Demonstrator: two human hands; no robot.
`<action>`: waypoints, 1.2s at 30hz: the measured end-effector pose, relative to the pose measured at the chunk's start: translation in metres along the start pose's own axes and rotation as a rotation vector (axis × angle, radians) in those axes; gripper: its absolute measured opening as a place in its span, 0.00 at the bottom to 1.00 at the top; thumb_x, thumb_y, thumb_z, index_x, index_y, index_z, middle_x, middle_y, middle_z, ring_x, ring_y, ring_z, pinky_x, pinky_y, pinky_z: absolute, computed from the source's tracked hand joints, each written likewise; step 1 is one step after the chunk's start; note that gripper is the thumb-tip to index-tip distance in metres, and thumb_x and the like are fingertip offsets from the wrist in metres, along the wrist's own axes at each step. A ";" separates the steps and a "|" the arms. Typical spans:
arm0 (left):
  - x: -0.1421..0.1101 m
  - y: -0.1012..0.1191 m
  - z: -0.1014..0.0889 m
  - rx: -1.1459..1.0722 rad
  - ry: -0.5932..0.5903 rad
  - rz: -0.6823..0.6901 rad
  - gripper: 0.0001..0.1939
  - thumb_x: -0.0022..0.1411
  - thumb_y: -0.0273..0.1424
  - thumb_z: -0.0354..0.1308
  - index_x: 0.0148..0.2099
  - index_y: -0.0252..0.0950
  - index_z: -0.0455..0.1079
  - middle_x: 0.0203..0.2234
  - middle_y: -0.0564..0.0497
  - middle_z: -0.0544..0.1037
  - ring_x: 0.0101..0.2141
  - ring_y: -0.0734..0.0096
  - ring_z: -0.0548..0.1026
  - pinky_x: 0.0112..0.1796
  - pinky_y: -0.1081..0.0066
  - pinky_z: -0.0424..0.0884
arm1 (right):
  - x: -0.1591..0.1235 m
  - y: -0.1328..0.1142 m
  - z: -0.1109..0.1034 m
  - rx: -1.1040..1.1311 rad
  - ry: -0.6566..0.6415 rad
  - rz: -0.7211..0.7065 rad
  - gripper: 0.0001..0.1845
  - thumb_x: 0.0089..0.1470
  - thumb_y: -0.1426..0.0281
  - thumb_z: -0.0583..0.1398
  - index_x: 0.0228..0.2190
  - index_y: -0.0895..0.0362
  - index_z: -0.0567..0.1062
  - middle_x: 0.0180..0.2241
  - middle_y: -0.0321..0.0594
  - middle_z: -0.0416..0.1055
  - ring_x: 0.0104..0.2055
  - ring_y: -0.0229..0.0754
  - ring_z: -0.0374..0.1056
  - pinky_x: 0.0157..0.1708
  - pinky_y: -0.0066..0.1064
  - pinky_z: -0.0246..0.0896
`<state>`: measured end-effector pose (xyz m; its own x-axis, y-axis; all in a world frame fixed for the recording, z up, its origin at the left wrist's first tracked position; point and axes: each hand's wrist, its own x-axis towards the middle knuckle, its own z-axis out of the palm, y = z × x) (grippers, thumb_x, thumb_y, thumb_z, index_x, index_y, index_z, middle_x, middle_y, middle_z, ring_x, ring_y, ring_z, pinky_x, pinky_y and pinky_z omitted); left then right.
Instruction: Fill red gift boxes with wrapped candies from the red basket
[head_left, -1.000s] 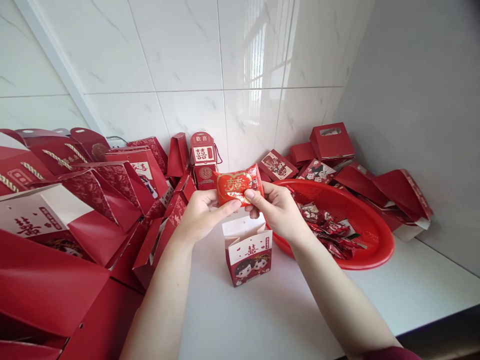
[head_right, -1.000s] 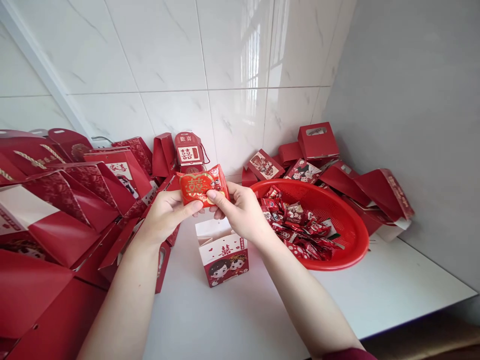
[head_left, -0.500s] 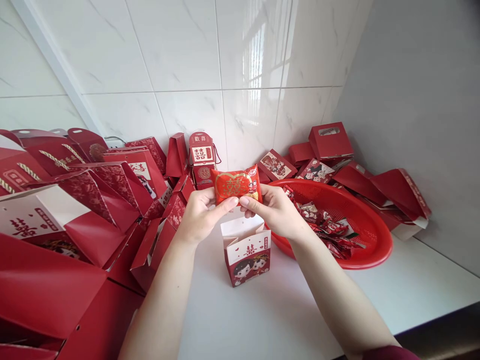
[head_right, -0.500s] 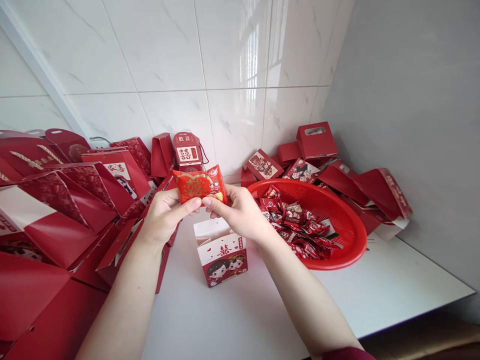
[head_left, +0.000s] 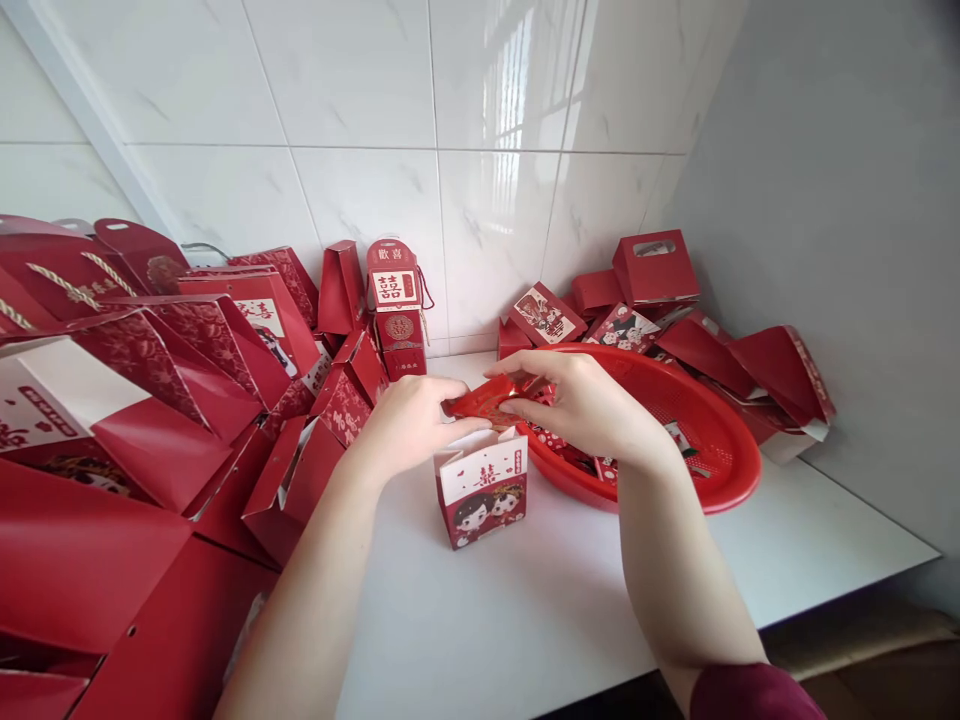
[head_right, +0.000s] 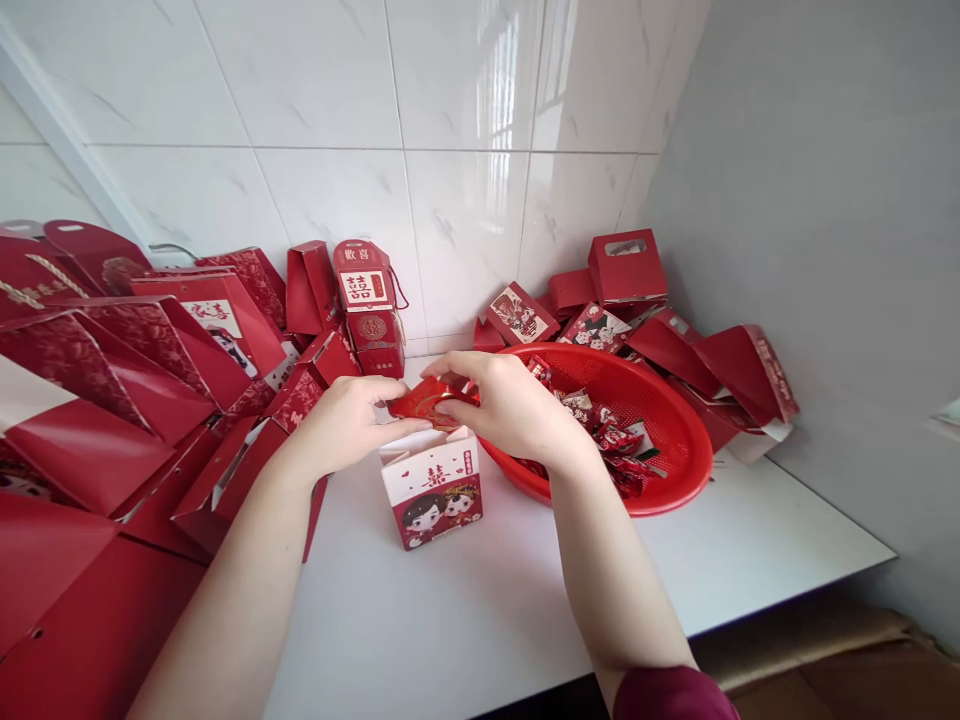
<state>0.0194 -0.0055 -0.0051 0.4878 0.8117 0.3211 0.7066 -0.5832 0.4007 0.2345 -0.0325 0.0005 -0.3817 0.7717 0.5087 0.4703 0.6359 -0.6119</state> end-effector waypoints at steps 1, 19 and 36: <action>0.000 -0.001 0.001 -0.035 -0.043 -0.010 0.17 0.56 0.47 0.60 0.31 0.37 0.72 0.24 0.53 0.73 0.26 0.69 0.69 0.27 0.72 0.59 | 0.000 -0.001 0.000 -0.061 0.005 0.000 0.12 0.55 0.75 0.59 0.41 0.52 0.76 0.39 0.36 0.75 0.40 0.40 0.70 0.40 0.32 0.66; 0.005 -0.006 0.000 -0.131 -0.465 -0.073 0.14 0.59 0.42 0.55 0.43 0.51 0.79 0.48 0.57 0.77 0.45 0.61 0.75 0.41 0.72 0.69 | -0.066 0.070 -0.113 -0.524 0.718 0.713 0.13 0.52 0.72 0.58 0.40 0.55 0.77 0.39 0.44 0.76 0.42 0.48 0.71 0.47 0.42 0.65; 0.010 -0.010 0.002 -0.146 -0.543 -0.136 0.23 0.50 0.36 0.59 0.51 0.52 0.75 0.50 0.55 0.76 0.46 0.54 0.75 0.39 0.69 0.72 | -0.079 0.165 -0.088 -0.462 -0.684 1.003 0.09 0.36 0.68 0.69 0.21 0.60 0.77 0.22 0.42 0.72 0.33 0.48 0.72 0.37 0.36 0.67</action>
<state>0.0177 0.0085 -0.0076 0.6179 0.7568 -0.2131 0.7222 -0.4391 0.5345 0.4118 0.0112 -0.0872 0.0322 0.8404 -0.5410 0.9626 -0.1718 -0.2095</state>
